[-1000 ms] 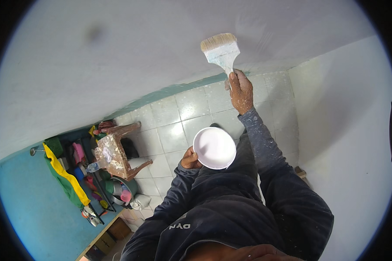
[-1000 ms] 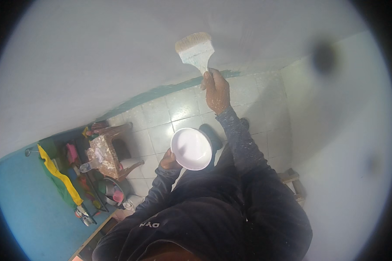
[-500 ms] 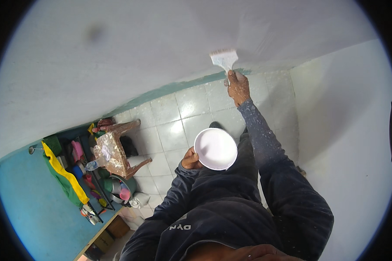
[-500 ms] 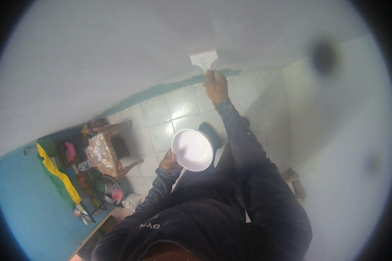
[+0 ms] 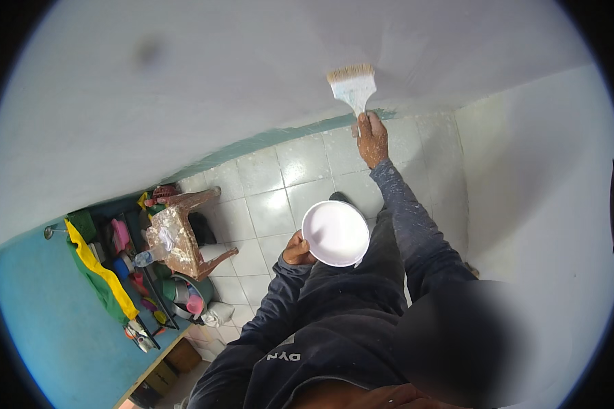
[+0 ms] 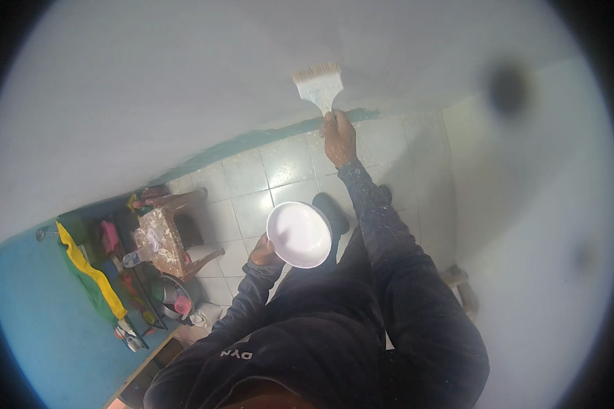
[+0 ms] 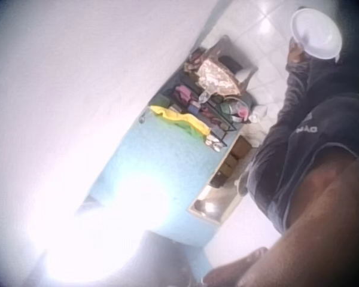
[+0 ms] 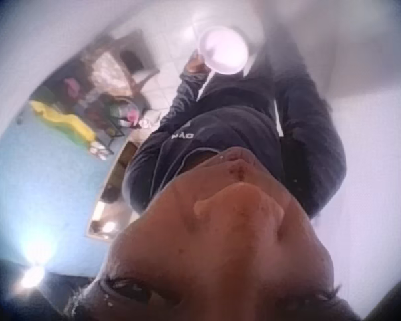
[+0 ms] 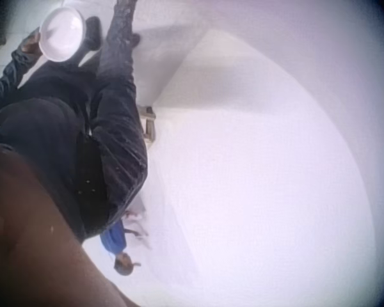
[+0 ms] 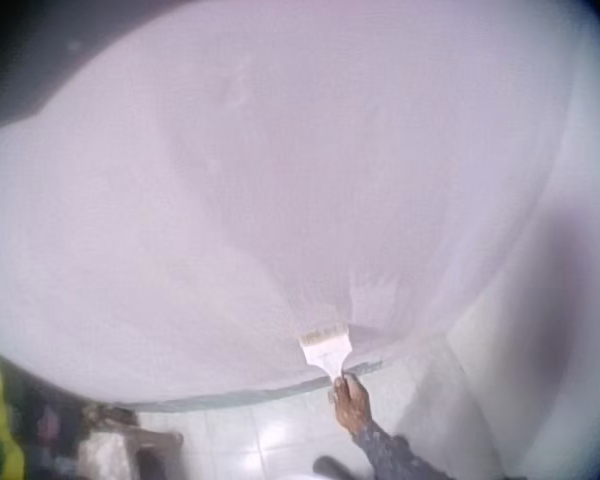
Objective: The person paints the upper wall and ceiling area with white paint using a brush. They repeatedly dip the brush into a small white container and apply paint along the wall-ceiling junction, then continue painting the ceiling surface.
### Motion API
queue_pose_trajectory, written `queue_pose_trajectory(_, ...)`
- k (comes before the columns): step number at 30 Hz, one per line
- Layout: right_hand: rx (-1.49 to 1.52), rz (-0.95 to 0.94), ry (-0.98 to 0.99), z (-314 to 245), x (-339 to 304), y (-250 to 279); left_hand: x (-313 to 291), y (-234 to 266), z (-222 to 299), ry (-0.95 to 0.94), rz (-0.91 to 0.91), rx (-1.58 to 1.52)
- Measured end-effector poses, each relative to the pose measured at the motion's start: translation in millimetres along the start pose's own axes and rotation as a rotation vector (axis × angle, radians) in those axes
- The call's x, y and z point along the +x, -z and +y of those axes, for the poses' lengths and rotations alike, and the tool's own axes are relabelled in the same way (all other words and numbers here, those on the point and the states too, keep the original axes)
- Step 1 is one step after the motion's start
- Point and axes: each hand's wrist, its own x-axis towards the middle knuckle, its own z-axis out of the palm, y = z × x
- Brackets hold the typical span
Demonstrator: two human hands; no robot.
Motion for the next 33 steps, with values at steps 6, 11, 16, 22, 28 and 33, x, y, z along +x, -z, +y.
queue_pose_trajectory(6,-0.001,-0.138,-0.352,38.8,-0.2,-1.1,-3.5,0.2,-1.6,0.001,-0.017,0.003)
queue_pose_trajectory(11,0.044,-0.064,-0.223,-33.0,2.7,10.4,-3.9,8.1,-5.1,0.032,0.010,0.006)
queue_pose_trajectory(16,0.158,-0.029,-0.047,-47.5,-13.5,15.7,-3.9,8.1,-3.6,0.056,-0.007,0.012)
queue_pose_trajectory(22,-0.002,0.029,-0.336,60.3,2.1,10.7,-4.3,5.9,-2.5,0.022,0.005,0.047)
queue_pose_trajectory(28,-0.077,0.009,-0.196,10.1,21.6,36.2,-3.2,3.3,-1.4,-0.009,-0.046,-0.011)
queue_pose_trajectory(33,0.151,0.058,-0.164,-116.4,-1.8,67.1,-5.5,-3.3,1.0,0.022,-0.015,0.016)
